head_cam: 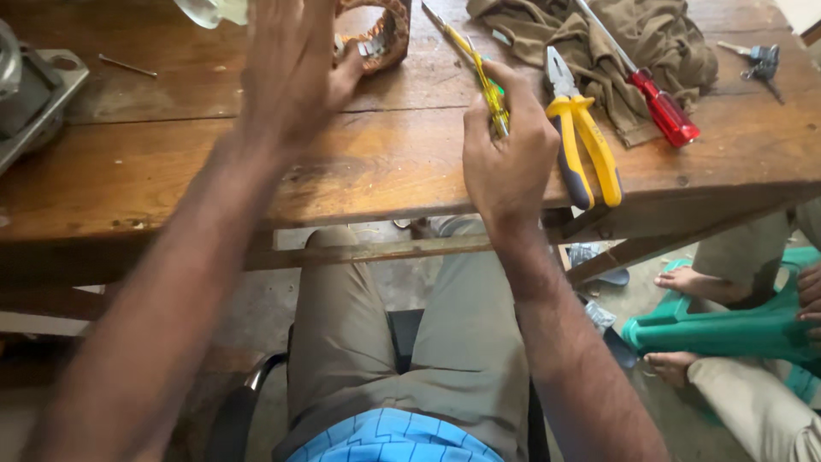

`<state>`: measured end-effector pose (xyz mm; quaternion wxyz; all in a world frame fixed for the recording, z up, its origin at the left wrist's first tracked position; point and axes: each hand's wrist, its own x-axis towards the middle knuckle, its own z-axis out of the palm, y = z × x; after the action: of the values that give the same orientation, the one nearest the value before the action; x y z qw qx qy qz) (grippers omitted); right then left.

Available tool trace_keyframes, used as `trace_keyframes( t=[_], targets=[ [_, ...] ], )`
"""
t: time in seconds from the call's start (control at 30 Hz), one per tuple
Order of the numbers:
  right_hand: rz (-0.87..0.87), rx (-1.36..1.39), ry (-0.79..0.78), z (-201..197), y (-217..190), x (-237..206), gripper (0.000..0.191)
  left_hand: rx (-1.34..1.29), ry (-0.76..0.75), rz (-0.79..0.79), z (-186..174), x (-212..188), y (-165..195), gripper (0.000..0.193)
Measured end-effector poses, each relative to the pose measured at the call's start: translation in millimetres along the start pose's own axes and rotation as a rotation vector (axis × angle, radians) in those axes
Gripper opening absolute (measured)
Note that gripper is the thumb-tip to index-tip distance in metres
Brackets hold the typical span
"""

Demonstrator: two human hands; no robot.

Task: The person works on a copper-wound motor stator clamped to a wooden workbench, holding the stator steady with one hand while using pliers and a screwdriver to pry and adjust the windings and slots, rotating the stator to reach different sides.

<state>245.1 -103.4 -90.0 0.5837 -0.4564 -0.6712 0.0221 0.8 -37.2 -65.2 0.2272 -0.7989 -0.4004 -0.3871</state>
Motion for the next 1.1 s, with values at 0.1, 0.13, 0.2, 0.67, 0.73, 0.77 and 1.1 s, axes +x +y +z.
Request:
trace_keyframes(
  t=[0.1, 0.13, 0.2, 0.67, 0.73, 0.77, 1.1],
  targets=[
    [-0.01, -0.002, 0.005, 1.3, 2.3, -1.4, 0.03, 0.138, -0.17, -0.037, -6.2, -19.3, -1.7, 0.05],
    [0.006, 0.001, 0.004, 1.5, 2.3, -1.4, 0.029, 0.136, -0.218, -0.063, -8.9, -23.1, -1.9, 0.049],
    [0.032, 0.009, 0.004, 1.7, 1.7, -0.9, 0.028, 0.142, -0.268, -0.082, -11.4, -23.8, -2.3, 0.046],
    [0.014, 0.017, 0.034, 1.1, 5.2, -0.7, 0.03, 0.449, -0.241, 0.07, 7.3, -14.6, -7.9, 0.009],
    [0.037, 0.021, 0.042, 2.0, 3.8, -1.1, 0.03, 0.481, -0.262, 0.105, 3.6, -14.4, -6.7, 0.011],
    [0.033, 0.009, 0.044, 1.0, 4.1, -0.7, 0.03, 0.472, -0.271, 0.102, 2.8, -13.6, -4.8, 0.013],
    [0.074, 0.019, 0.019, -0.4, -0.2, 0.3, 0.03, 0.213, -0.334, 0.125, -25.1, -20.5, 6.0, 0.032]
  ],
)
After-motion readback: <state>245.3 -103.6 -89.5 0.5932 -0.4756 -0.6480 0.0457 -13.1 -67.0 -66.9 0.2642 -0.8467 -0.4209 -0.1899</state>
